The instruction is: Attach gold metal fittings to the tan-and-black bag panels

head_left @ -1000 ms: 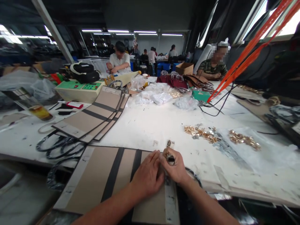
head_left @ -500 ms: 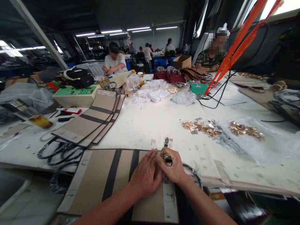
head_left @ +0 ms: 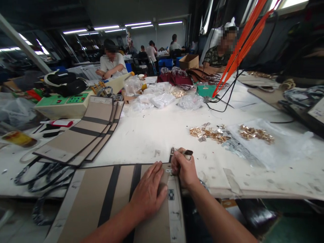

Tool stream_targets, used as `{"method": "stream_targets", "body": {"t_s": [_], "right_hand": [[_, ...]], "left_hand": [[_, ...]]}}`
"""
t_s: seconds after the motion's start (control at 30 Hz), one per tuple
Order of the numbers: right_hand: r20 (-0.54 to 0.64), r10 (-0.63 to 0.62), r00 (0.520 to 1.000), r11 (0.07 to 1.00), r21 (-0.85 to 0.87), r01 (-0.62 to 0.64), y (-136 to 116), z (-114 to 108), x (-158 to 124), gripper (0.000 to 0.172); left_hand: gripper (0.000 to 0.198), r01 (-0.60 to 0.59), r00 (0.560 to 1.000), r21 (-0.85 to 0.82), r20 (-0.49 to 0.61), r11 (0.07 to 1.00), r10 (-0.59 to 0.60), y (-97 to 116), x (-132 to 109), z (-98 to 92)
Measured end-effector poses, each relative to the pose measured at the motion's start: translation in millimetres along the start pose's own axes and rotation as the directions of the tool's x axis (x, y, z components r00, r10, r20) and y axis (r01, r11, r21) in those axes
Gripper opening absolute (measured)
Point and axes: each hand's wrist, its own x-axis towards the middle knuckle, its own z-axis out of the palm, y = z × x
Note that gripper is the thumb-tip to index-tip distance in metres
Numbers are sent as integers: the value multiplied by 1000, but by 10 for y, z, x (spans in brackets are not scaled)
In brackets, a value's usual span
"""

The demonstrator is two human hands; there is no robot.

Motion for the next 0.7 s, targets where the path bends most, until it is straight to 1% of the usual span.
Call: {"method": "stream_targets", "body": {"t_s": [0.07, 0.17, 0.27, 0.33, 0.4, 0.47, 0.53, 0.6, 0.63, 0.7], "right_hand": [[-34, 46, 998, 991, 126, -42, -25, 12, 51, 42], [-62, 134, 989, 955, 276, -112, -68, -4, 131, 47], [-87, 233, 969, 907, 379, -184, -69, -69, 203, 48], [-100, 267, 959, 890, 408, -205, -52, -115, 237, 47], [-110, 276, 955, 883, 422, -206, -35, -149, 258, 47], [-118, 276, 954, 879, 431, -201, -28, -167, 265, 48], [-113, 279, 954, 875, 439, -204, -28, -175, 263, 48], [-103, 286, 953, 868, 449, -212, -30, -178, 256, 47], [-102, 289, 952, 863, 457, -213, -31, -179, 252, 47], [-107, 287, 952, 860, 466, -208, -32, -180, 249, 47]], "left_hand": [[49, -5, 1000, -17, 1, 1000, 5, -4, 12, -17], [47, -21, 1000, -23, 11, 999, 22, 3, 39, -59], [45, -23, 1000, -6, 14, 1000, 23, 28, 40, -134], [47, -9, 1000, -6, 10, 1000, 9, 61, -8, -206], [56, 1, 1000, -24, 22, 1000, -1, 113, -119, -283], [70, -9, 998, -48, 68, 999, 12, 188, -299, -335], [93, -57, 990, -78, 127, 995, 66, 275, -525, -330], [115, -134, 976, -108, 159, 985, 150, 360, -743, -260], [119, -160, 969, -108, 171, 981, 177, 396, -830, -211], [113, -163, 964, -79, 198, 983, 176, 452, -932, -120]]}}
